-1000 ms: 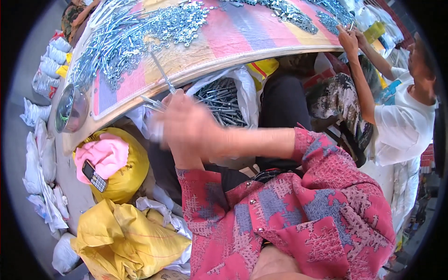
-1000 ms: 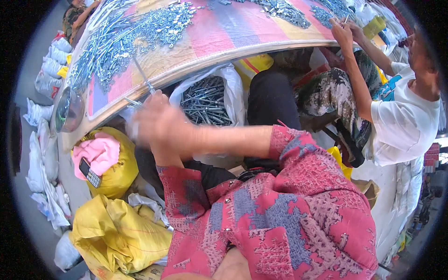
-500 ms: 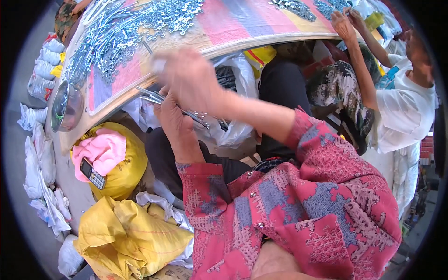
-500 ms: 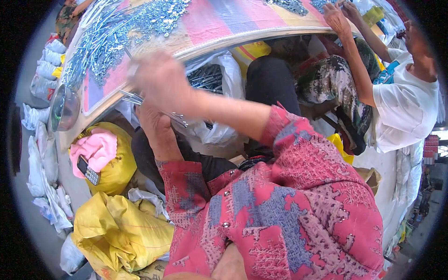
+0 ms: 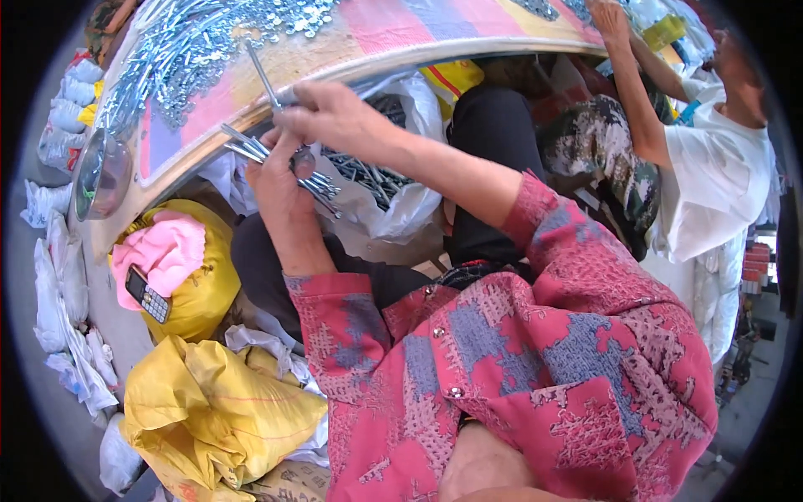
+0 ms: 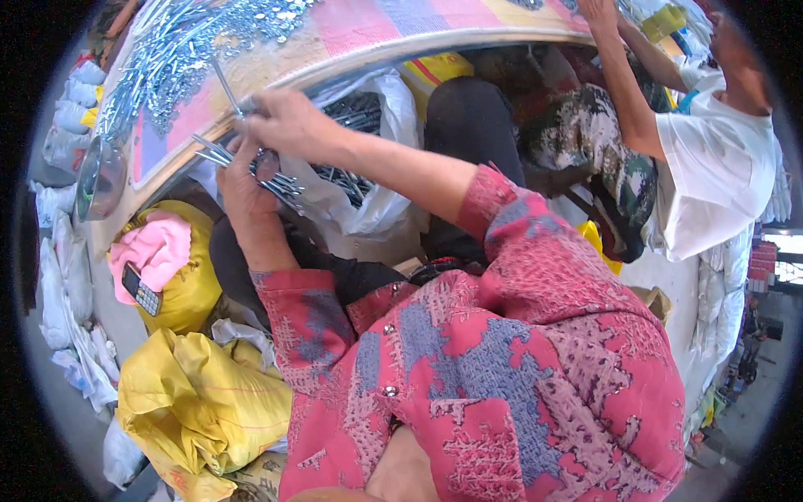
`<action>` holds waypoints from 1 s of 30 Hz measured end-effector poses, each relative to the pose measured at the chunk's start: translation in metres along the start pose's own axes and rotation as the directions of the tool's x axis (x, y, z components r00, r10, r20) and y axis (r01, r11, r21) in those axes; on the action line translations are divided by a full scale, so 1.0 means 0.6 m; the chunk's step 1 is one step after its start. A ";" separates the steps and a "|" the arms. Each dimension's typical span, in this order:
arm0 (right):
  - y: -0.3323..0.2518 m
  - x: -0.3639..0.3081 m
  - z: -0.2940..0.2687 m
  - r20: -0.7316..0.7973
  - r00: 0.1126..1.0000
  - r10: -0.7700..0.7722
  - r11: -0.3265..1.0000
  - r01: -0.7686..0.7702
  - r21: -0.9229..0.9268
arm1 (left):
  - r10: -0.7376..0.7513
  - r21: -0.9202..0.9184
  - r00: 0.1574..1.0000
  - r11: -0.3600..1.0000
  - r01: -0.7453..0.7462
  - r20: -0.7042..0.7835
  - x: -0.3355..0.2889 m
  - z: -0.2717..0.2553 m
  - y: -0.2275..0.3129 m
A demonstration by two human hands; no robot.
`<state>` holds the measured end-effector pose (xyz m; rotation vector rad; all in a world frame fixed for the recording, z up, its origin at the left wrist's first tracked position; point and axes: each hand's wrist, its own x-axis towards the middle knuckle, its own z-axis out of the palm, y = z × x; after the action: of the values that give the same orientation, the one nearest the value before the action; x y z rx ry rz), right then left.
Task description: The person assembles hardware fasteners by picking up metal rods and threading nuts and washers onto them by hand.
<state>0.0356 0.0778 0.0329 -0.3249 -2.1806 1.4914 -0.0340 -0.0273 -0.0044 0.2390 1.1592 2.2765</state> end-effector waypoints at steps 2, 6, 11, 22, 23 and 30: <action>-0.002 -0.001 -0.019 0.063 0.998 0.013 0.994 -0.019 0.105 | -0.083 0.164 0.993 0.984 0.067 0.088 -0.011 0.006 0.019; 0.018 -0.001 -0.049 0.055 0.998 -0.036 0.999 0.036 0.005 | -0.117 0.262 0.986 0.961 0.083 0.117 -0.026 0.018 0.020; 0.045 -0.006 -0.092 0.027 1.000 -0.010 0.833 0.024 -0.553 | -0.111 0.292 0.987 0.954 0.073 0.117 -0.014 -0.014 0.029; 0.028 -0.045 -0.108 0.308 0.906 0.288 0.805 -0.404 0.434 | -0.404 0.163 0.796 0.914 0.372 0.450 -0.037 0.064 -0.030; 0.027 -0.044 -0.120 0.326 0.905 0.272 0.807 -0.400 0.436 | -0.396 0.162 0.792 0.917 0.364 0.464 -0.040 0.071 -0.032; 0.047 -0.006 -0.168 0.021 0.980 0.199 0.901 -0.191 0.390 | -0.365 0.029 0.762 0.909 0.415 0.535 -0.028 0.105 -0.061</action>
<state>0.0880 0.1683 0.0355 -0.4265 -1.8181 1.9801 0.0196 0.0237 0.0067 0.5052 0.7241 1.7247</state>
